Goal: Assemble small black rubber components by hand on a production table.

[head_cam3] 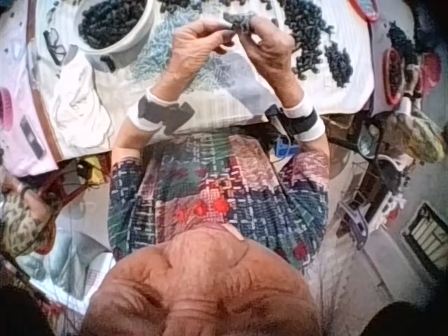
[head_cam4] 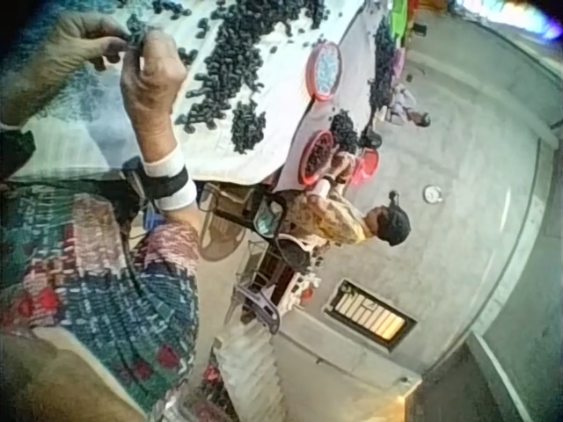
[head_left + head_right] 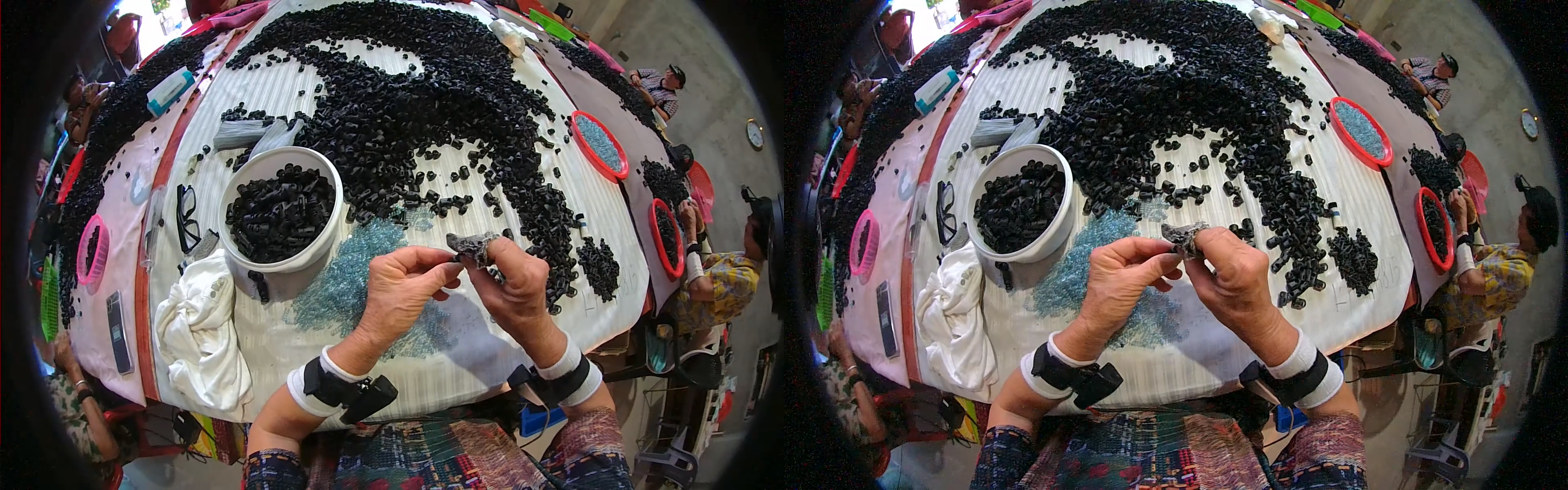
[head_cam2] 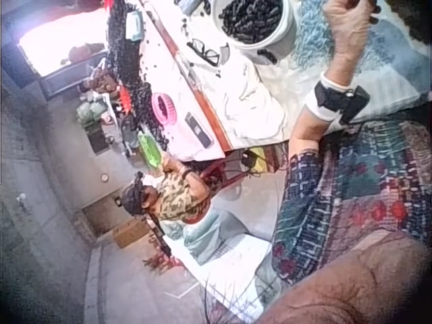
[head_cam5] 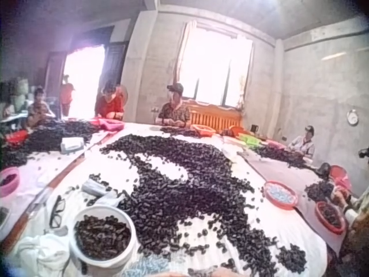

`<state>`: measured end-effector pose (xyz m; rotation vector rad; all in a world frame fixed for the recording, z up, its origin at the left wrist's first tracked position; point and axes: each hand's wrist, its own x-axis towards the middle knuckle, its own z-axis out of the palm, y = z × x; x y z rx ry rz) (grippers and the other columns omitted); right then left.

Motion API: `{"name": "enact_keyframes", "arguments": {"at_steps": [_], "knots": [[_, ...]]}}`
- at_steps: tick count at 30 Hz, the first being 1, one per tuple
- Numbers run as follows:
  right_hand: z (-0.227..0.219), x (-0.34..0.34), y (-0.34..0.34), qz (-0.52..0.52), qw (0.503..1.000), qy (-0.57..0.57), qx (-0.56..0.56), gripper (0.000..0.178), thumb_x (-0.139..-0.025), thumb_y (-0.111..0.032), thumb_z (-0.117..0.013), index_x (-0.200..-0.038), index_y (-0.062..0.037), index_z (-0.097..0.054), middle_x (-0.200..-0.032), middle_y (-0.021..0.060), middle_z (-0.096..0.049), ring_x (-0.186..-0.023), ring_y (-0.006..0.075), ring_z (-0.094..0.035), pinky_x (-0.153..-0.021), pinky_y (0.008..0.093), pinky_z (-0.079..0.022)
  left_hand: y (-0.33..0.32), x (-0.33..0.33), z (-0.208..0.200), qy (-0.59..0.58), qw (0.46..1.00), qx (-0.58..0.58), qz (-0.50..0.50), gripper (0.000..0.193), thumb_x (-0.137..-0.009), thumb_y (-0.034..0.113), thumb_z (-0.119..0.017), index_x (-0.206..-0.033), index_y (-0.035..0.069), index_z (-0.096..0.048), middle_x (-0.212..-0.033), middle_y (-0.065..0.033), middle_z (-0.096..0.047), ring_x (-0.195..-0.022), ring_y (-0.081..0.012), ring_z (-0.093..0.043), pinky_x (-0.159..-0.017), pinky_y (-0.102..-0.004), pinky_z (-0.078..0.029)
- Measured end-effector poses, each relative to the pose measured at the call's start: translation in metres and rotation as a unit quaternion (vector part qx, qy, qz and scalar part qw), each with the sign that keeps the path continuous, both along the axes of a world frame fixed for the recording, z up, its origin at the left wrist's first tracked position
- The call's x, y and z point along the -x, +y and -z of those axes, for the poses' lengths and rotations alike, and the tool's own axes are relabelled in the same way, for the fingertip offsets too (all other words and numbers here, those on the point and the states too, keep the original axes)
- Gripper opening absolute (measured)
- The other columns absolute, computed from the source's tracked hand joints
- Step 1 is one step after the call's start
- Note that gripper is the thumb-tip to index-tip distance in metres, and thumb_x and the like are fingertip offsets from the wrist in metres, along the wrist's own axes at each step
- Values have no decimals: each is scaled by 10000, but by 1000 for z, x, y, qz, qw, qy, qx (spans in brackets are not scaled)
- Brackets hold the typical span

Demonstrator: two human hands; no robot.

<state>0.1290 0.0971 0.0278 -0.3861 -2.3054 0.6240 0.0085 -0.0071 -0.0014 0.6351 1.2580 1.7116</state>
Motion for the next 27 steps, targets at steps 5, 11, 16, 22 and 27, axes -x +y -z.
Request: {"name": "enact_keyframes", "arguments": {"at_steps": [5,11,16,22,27], "knots": [[1,-1,-3,6,999,-12,-43,181,-659,89,-621,-805,5,-554,-720,129,-566,-644,295,-577,-568,351,-471,1,-2,6,-4,1000,4,5,179,-828,80,-661,-968,-29,-636,-843,-96,-670,-747,-157,-663,-593,-245,-542],[0,1,-9,10,999,-19,-30,177,-668,82,-609,-816,5,-549,-727,140,-566,-655,307,-573,-573,358,-471,1,-3,6,9,1000,15,-13,157,-831,68,-648,-949,-35,-633,-824,-93,-665,-729,-149,-659,-588,-240,-540],[2,1,-8,-9,1000,-27,5,171,-679,60,-615,-830,10,-553,-751,145,-569,-674,305,-580,-590,359,-476,1,-1,9,6,1000,15,-7,139,-831,66,-634,-924,-36,-624,-805,-90,-661,-697,-141,-652,-579,-239,-539],[-6,4,-5,-53,998,-14,10,331,-668,-41,-687,-967,29,-563,-883,188,-558,-813,319,-577,-676,374,-487,0,5,8,-97,995,-7,-5,145,-820,78,-629,-916,-29,-610,-794,-90,-659,-678,-139,-644,-585,-241,-539],[10,9,-6,-50,994,-50,-82,385,-640,-115,-763,-917,28,-536,-806,154,-534,-718,308,-563,-590,367,-488,0,6,11,-93,995,-28,7,115,-814,56,-623,-885,-34,-619,-780,-93,-656,-648,-133,-632,-597,-247,-540]]}}
